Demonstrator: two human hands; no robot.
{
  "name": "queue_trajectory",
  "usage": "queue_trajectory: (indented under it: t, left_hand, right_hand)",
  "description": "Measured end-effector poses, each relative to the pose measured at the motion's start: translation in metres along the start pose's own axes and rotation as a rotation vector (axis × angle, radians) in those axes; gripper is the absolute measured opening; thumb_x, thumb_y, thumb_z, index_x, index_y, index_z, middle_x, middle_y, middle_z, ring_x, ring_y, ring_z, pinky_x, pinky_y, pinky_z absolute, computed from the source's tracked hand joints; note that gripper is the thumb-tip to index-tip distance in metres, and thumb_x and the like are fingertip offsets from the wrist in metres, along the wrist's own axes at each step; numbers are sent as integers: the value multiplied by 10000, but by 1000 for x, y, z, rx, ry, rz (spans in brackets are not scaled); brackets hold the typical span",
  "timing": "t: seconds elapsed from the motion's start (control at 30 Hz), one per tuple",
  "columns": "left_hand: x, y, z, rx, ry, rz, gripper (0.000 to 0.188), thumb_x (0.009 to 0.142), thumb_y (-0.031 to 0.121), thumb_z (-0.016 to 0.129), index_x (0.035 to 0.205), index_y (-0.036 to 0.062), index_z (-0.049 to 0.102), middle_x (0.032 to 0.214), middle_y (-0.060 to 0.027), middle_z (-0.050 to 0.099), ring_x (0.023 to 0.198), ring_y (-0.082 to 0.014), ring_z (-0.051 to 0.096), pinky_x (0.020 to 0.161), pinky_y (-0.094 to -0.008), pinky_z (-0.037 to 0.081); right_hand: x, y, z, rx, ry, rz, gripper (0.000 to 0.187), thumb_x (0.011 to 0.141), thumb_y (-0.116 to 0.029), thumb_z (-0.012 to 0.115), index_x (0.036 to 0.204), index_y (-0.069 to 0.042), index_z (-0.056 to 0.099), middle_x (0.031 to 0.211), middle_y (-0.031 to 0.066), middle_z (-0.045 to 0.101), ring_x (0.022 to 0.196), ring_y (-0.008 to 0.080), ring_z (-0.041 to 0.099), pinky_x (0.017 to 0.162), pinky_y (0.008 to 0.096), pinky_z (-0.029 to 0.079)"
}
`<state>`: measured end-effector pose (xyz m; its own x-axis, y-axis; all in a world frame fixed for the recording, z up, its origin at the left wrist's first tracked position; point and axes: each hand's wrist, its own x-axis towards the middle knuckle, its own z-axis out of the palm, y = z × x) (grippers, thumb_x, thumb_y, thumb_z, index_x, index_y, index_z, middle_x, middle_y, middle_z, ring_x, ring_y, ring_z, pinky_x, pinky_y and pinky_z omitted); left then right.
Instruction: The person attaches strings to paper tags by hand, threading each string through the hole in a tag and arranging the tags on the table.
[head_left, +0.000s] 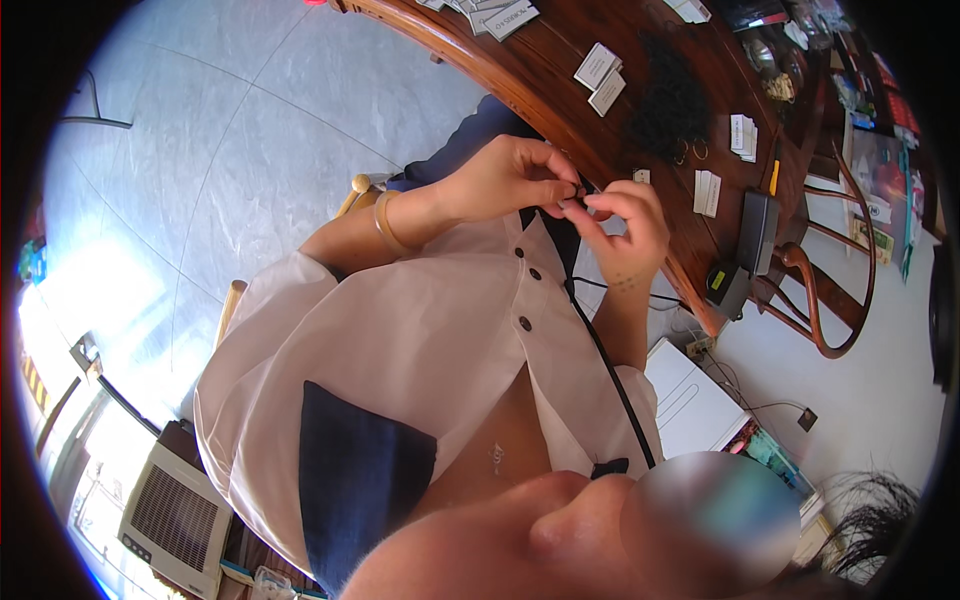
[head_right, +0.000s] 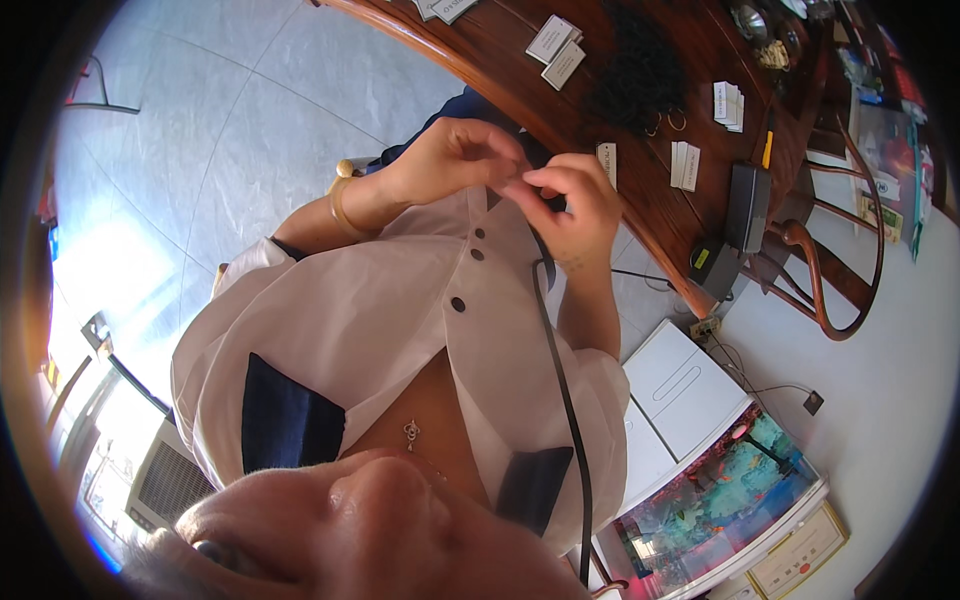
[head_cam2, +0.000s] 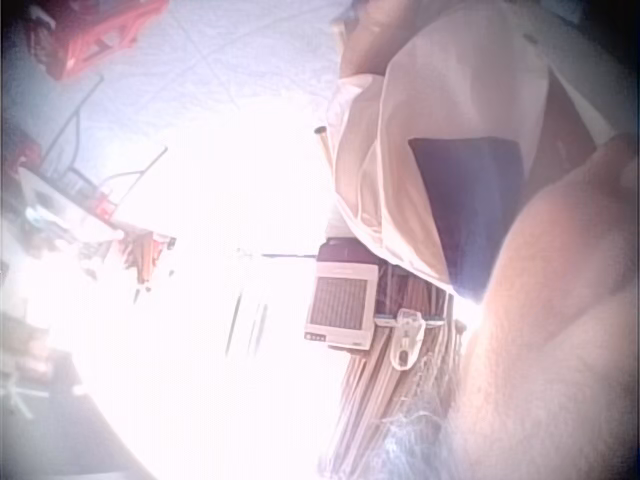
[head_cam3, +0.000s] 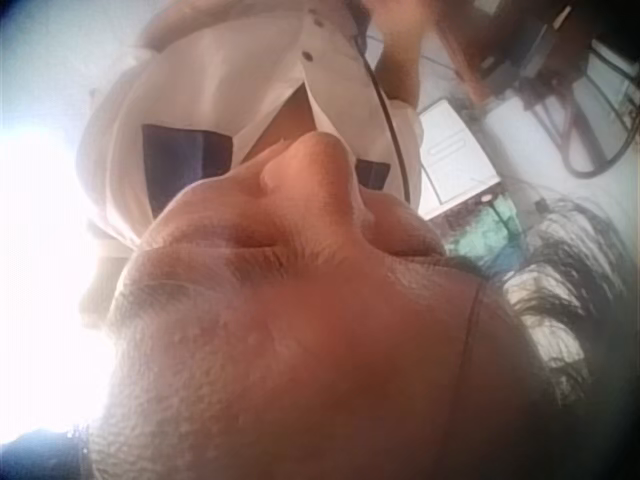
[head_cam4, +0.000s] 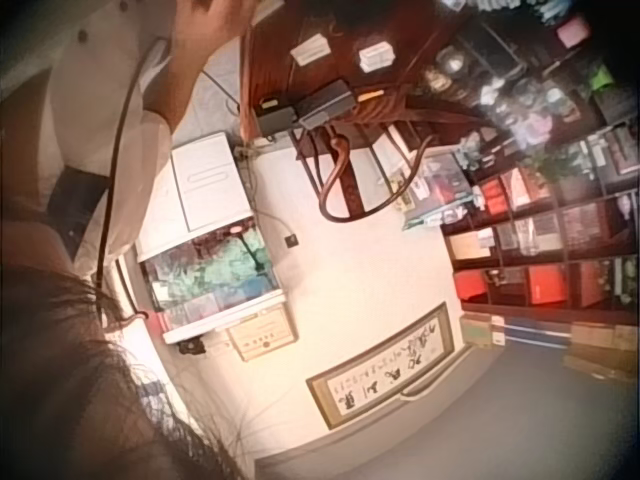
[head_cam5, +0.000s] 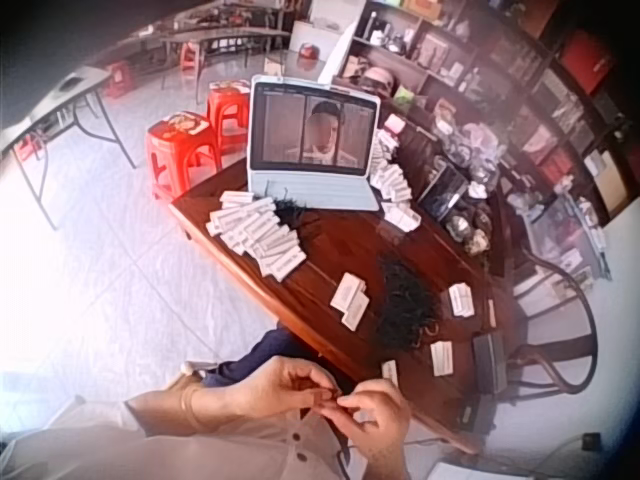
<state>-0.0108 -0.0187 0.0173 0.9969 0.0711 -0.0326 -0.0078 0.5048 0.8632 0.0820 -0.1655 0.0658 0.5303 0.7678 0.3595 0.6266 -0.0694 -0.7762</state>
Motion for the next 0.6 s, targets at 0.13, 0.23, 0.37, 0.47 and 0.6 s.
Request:
queue_trajectory:
  t: [0.13,0.23,0.37,0.47,0.6]
  left_hand:
    - [2,0,1,-85,46,-28,134,863,59,564,951,-39,587,947,-116,619,876,-190,619,771,-301,531]
    - [2,4,3,-168,94,-106,141,879,80,545,950,-36,584,961,-118,616,881,-189,615,798,-314,524]
    - [2,-10,2,-241,144,-16,164,892,95,524,972,-32,588,963,-122,619,853,-187,618,785,-312,523]
    - [3,2,5,-305,183,-105,162,882,70,524,992,-28,590,953,-119,622,817,-178,620,748,-298,524]
    - [2,6,3,-212,148,-186,160,860,37,533,992,-20,604,945,-107,625,785,-163,620,709,-274,517]
  right_hand:
    - [2,8,5,-341,110,-255,212,611,-40,767,782,-96,654,760,17,581,634,175,564,542,273,436]
    - [5,8,5,-348,132,-235,205,617,-44,761,786,-90,655,740,19,587,621,184,562,542,284,430]
    - [6,5,10,-248,120,-134,155,690,12,693,816,-56,634,768,46,585,628,156,564,540,261,435]
    - [5,11,11,60,160,-30,120,745,38,633,843,-29,612,815,69,577,645,123,562,541,244,433]
    - [4,17,6,113,185,5,91,785,40,597,869,7,589,858,82,551,653,110,515,577,206,416]
